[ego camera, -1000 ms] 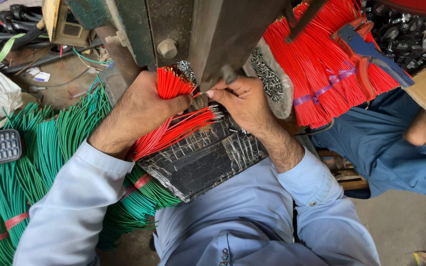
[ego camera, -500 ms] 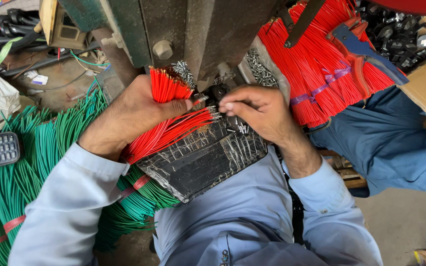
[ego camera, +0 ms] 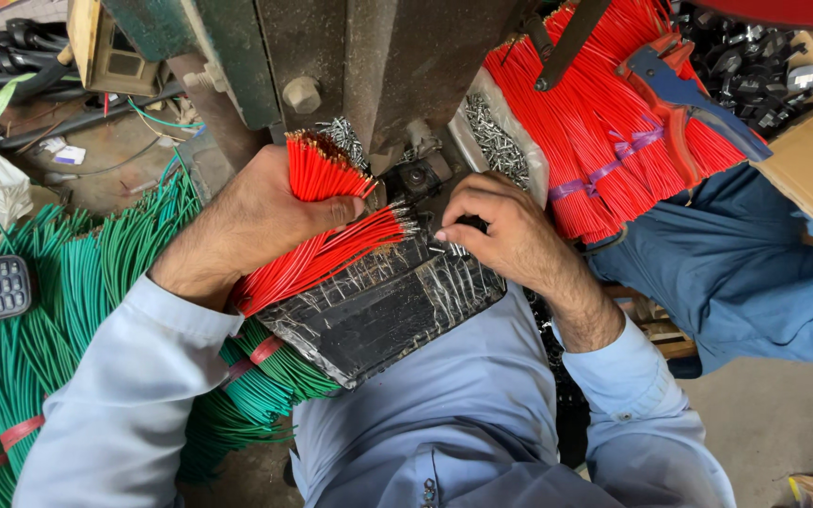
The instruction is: The person holds a bundle of red insulated wires in one hand and fits a small metal terminal onto the stripped end of each wire, then uses a bench-mounted crimping press to crimp the terminal onto the wire, repeating this for successive wires and letting finished wires rest on the work surface.
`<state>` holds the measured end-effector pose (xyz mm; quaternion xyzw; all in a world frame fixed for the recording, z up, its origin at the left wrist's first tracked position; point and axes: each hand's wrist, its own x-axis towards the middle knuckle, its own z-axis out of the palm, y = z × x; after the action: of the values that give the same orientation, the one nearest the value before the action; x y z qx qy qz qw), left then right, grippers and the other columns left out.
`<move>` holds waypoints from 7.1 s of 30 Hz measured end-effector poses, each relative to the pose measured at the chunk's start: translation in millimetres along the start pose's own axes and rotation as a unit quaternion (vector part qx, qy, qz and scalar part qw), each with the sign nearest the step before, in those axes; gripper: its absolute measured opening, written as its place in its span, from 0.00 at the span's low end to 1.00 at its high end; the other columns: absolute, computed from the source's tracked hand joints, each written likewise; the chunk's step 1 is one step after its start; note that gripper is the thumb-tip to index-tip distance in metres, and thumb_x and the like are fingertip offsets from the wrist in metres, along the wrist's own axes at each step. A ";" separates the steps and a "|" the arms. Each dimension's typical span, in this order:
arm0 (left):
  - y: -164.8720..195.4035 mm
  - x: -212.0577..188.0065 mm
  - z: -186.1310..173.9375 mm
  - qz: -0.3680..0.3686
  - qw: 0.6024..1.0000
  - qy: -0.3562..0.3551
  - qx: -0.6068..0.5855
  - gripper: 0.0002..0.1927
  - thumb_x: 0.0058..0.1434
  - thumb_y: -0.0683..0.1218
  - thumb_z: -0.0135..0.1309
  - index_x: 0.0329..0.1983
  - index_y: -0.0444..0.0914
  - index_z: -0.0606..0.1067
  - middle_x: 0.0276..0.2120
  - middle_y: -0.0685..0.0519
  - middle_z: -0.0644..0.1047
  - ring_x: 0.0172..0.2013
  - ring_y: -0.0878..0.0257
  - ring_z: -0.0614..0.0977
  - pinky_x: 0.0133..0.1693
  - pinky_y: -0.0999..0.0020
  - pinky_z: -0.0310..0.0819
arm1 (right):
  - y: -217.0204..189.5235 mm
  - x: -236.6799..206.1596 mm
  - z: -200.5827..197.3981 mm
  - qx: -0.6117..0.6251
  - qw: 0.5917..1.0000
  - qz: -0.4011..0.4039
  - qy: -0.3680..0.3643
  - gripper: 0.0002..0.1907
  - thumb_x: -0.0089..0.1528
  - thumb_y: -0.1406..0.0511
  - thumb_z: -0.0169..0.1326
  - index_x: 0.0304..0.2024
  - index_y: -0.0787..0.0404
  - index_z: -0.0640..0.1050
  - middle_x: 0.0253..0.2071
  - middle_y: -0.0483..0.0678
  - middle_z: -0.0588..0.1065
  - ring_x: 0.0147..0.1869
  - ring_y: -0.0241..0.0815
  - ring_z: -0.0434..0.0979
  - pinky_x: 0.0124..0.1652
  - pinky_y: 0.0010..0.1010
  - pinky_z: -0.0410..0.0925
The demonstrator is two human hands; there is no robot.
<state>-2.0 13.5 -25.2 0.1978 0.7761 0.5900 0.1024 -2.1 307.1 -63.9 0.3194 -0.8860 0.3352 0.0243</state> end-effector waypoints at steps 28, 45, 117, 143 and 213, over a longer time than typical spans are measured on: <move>2.6 -1.3 -2.4 -0.048 0.996 0.056 0.054 0.09 0.60 0.44 0.59 0.39 0.33 0.80 0.25 0.50 0.81 0.28 0.66 0.80 0.33 0.65 0.76 | 10.2 46.7 53.3 0.304 0.948 0.041 0.085 0.05 0.67 0.71 0.60 0.44 0.66 0.81 0.40 0.44 0.81 0.45 0.29 0.79 0.46 0.22 0.73; 0.8 -5.0 1.4 0.005 1.000 0.012 0.010 0.06 0.60 0.41 0.59 0.35 0.32 0.79 0.25 0.53 0.77 0.29 0.69 0.75 0.32 0.66 0.73 | -13.5 28.1 19.0 0.328 0.944 0.013 0.037 0.05 0.66 0.71 0.58 0.45 0.66 0.81 0.43 0.47 0.82 0.47 0.34 0.83 0.48 0.26 0.77; -3.0 -4.9 -6.2 -0.018 0.999 0.038 0.016 0.08 0.59 0.43 0.60 0.39 0.33 0.79 0.27 0.53 0.81 0.30 0.68 0.80 0.35 0.67 0.77 | -2.1 25.8 33.3 0.144 0.982 0.000 0.125 0.06 0.68 0.74 0.59 0.48 0.66 0.80 0.45 0.48 0.81 0.50 0.36 0.82 0.51 0.27 0.75; -8.2 1.2 -8.2 -0.038 0.996 0.059 0.062 0.09 0.58 0.43 0.59 0.38 0.33 0.80 0.23 0.51 0.81 0.26 0.67 0.79 0.32 0.65 0.76 | 12.8 52.4 54.9 0.261 0.961 0.038 0.086 0.04 0.66 0.70 0.61 0.41 0.66 0.82 0.37 0.45 0.82 0.42 0.29 0.80 0.44 0.22 0.74; -0.4 -4.0 -7.9 0.000 0.999 0.033 0.034 0.08 0.59 0.42 0.60 0.40 0.33 0.80 0.29 0.53 0.82 0.32 0.68 0.80 0.38 0.68 0.77 | -4.1 11.4 19.2 0.214 0.969 0.037 0.114 0.07 0.70 0.75 0.53 0.50 0.69 0.80 0.45 0.51 0.82 0.51 0.39 0.84 0.52 0.29 0.77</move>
<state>-1.6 4.8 -23.6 0.1809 0.7989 0.5693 0.0698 -5.4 286.8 -73.5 0.2436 -0.7964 0.5518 0.0433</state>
